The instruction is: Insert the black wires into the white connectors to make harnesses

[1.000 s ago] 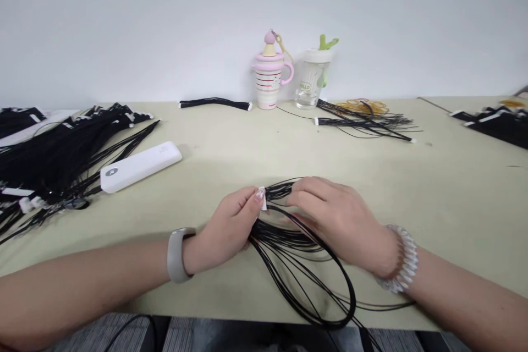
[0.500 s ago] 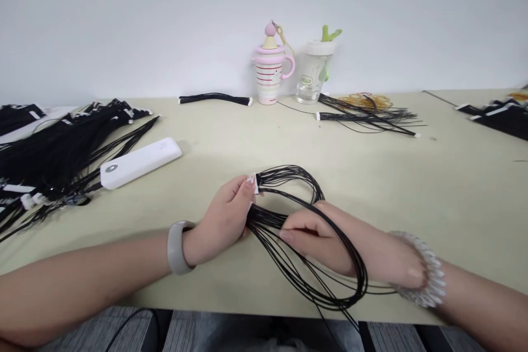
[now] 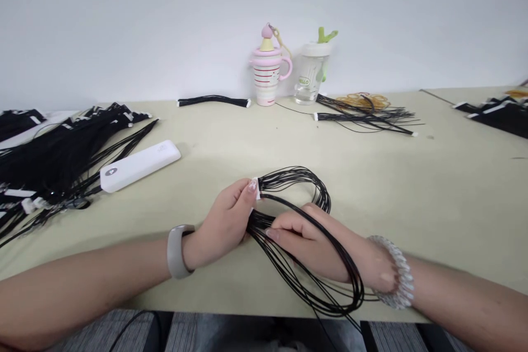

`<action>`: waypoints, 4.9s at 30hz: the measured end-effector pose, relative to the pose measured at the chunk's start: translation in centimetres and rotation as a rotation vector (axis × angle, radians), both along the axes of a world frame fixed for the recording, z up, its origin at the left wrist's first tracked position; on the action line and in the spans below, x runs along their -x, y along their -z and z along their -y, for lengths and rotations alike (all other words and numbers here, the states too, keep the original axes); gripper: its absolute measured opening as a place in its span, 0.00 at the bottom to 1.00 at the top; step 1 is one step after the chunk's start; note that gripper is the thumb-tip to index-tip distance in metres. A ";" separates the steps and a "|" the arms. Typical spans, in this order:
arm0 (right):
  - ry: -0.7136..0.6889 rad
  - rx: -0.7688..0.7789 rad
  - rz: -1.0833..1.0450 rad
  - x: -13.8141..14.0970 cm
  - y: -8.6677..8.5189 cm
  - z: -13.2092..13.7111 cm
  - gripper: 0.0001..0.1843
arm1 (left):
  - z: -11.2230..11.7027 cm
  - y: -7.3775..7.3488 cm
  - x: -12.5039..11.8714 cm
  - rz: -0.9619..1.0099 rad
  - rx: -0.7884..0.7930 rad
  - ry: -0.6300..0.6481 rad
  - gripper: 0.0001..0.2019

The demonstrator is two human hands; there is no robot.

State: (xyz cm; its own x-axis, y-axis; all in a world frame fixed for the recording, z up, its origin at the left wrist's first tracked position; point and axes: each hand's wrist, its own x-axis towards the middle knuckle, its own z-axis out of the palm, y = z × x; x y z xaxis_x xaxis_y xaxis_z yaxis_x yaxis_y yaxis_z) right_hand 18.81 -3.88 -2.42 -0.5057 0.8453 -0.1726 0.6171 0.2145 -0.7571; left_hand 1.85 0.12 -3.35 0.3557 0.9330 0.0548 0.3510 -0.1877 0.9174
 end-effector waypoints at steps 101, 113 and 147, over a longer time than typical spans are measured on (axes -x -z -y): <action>-0.071 -1.128 0.266 -1.5 0.0 -1.2 0.11 | 0.0 -0.3 -0.1 -0.111 -0.092 0.220 0.17; -0.028 -1.010 0.250 -2.0 -1.7 -1.2 0.15 | -0.4 0.0 -0.4 -0.025 0.007 0.080 0.19; 0.320 -0.565 0.172 -5.7 -5.3 -1.1 0.08 | -0.3 -0.4 -0.4 -0.011 0.001 0.057 0.19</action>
State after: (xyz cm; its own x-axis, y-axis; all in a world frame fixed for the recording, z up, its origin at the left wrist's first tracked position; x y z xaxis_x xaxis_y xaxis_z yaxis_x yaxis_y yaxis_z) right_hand 24.51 -2.77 2.86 -0.2197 0.9330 0.2851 0.8180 0.3354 -0.4673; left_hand 2.23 0.44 -2.96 0.4091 0.9111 0.0497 0.3500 -0.2070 0.9136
